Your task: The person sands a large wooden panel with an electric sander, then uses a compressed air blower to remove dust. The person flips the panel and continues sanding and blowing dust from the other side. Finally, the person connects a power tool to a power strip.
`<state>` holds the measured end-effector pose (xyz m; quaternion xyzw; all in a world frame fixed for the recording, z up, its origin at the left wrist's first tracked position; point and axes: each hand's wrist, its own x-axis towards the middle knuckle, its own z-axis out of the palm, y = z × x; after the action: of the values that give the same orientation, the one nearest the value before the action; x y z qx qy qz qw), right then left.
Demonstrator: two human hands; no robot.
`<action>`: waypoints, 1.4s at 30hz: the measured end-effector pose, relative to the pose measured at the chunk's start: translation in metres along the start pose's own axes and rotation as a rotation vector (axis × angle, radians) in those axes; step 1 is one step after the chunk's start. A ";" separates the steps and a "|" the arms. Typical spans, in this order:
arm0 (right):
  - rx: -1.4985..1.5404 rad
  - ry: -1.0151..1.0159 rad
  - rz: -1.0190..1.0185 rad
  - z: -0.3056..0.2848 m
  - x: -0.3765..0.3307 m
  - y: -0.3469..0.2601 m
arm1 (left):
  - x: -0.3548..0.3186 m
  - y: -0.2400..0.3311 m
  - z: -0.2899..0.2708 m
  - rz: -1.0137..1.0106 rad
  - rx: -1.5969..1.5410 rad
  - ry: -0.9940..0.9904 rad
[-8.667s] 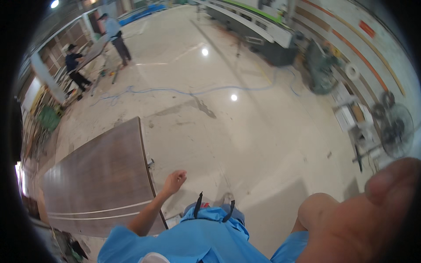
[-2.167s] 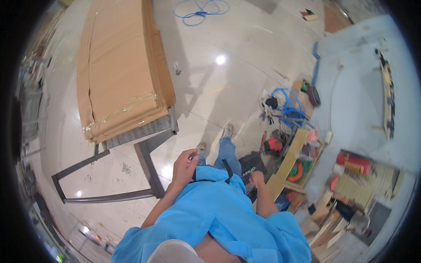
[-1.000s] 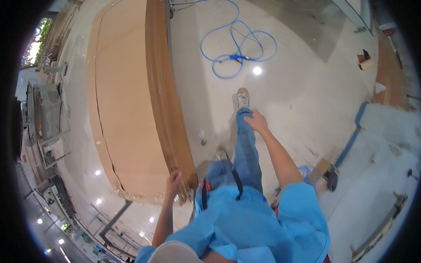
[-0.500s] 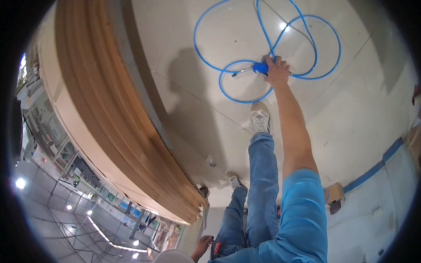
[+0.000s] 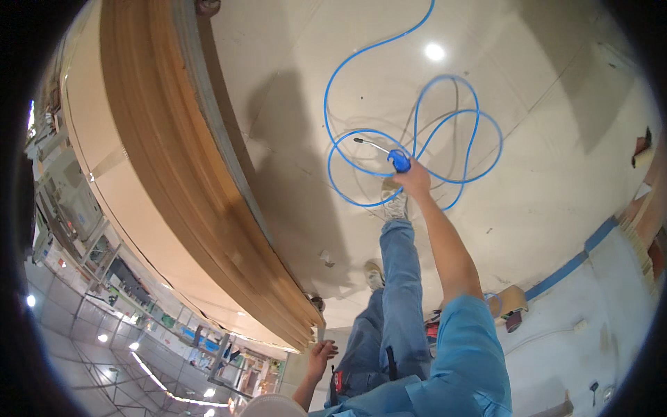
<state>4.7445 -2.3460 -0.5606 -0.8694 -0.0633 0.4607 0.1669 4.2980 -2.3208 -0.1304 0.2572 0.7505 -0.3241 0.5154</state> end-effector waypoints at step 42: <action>1.026 -0.694 -1.216 -0.652 -0.470 -0.893 | -0.240 0.711 -0.198 1.380 -0.382 -0.050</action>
<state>5.0528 -1.7851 0.4567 -0.3125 -0.3489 0.5024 0.7268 4.7706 -1.7169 -0.0105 0.5710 0.4481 0.2070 0.6560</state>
